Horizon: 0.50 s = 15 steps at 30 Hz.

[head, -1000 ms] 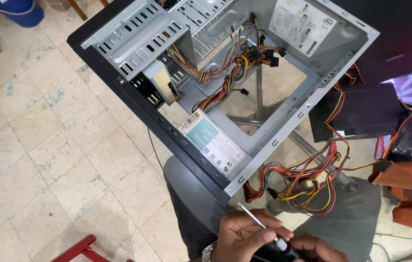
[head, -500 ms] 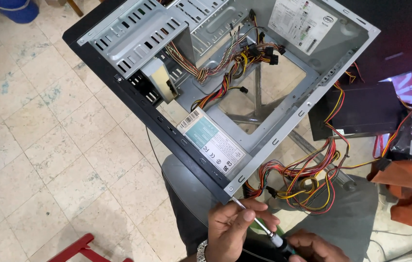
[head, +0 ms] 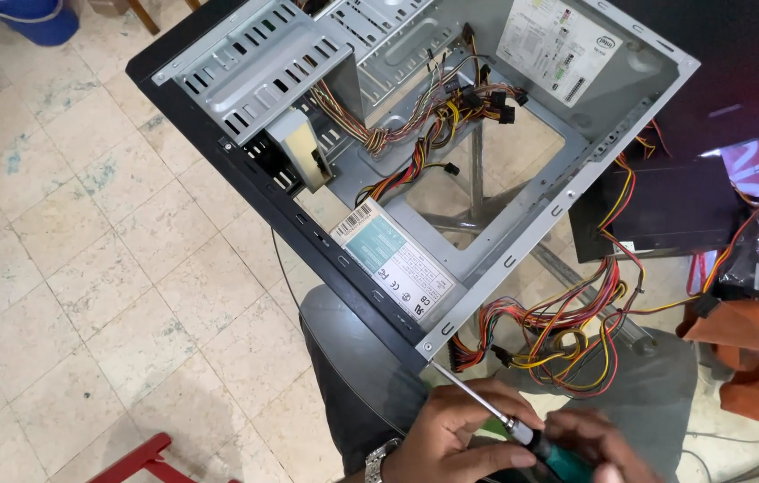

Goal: Removing a power supply unit from a desktop computer case by unscrewing it and pulling it out.

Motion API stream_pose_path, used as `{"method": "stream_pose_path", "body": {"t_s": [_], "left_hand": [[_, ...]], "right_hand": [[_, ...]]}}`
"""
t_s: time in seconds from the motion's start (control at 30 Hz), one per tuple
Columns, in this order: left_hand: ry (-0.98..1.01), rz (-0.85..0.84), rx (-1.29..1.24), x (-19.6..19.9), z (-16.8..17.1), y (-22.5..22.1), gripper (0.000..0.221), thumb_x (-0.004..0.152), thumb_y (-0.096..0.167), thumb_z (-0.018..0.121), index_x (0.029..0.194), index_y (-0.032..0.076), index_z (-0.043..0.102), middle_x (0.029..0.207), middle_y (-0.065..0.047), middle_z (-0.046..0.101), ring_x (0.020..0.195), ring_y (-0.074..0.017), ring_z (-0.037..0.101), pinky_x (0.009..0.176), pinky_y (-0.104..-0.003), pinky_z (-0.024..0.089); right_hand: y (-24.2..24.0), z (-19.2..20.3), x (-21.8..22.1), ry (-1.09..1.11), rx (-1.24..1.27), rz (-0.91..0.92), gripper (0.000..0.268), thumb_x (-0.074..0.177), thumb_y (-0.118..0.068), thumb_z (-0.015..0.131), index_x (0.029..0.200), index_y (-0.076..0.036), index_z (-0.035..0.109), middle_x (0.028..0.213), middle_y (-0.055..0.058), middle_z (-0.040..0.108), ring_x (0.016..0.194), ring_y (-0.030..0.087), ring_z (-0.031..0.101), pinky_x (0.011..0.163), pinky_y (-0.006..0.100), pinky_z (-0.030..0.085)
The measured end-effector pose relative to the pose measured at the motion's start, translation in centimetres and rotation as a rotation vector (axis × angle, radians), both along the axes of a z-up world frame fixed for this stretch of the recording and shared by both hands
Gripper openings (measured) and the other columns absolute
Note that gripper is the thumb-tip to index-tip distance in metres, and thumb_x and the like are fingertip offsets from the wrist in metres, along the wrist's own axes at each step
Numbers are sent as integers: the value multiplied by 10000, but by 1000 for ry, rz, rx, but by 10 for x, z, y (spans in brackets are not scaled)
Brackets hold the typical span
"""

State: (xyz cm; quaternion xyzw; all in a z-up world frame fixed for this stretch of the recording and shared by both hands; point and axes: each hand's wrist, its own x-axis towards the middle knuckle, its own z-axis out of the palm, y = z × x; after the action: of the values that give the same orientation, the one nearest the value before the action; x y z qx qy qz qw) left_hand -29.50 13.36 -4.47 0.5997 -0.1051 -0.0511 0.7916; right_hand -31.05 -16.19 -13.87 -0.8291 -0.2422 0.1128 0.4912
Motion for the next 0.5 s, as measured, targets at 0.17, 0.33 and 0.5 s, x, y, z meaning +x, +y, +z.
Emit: {"method": "stream_pose_path", "body": {"t_s": [0.17,0.33,0.5], "left_hand": [[55,-174,-302,1,-5,3,248,930,161,785,1148,66,713,1137,-87,696,1075,-191,668,1003,-318,549],[97,-221,-395,1,-1,5,198,1004,63,689,1193,13,657,1171,-151,676,1127,-253,671,1054,-354,569],[262,-55,-483,-3,-17,-3,252,863,-34,792,1090,-34,681,1044,-181,710,983,-249,722,952,-343,633]], "right_hand": [[12,24,-14,355,166,-115,434,859,-331,741,1153,-39,869,1077,149,912,1010,213,889,847,302,591],[-45,-120,-26,601,554,83,357,938,-238,808,1167,15,702,1185,243,743,1066,293,724,910,429,546],[17,-22,-33,-52,230,-225,442,710,-103,884,1095,-151,672,1100,129,799,992,147,844,911,233,617]]}}
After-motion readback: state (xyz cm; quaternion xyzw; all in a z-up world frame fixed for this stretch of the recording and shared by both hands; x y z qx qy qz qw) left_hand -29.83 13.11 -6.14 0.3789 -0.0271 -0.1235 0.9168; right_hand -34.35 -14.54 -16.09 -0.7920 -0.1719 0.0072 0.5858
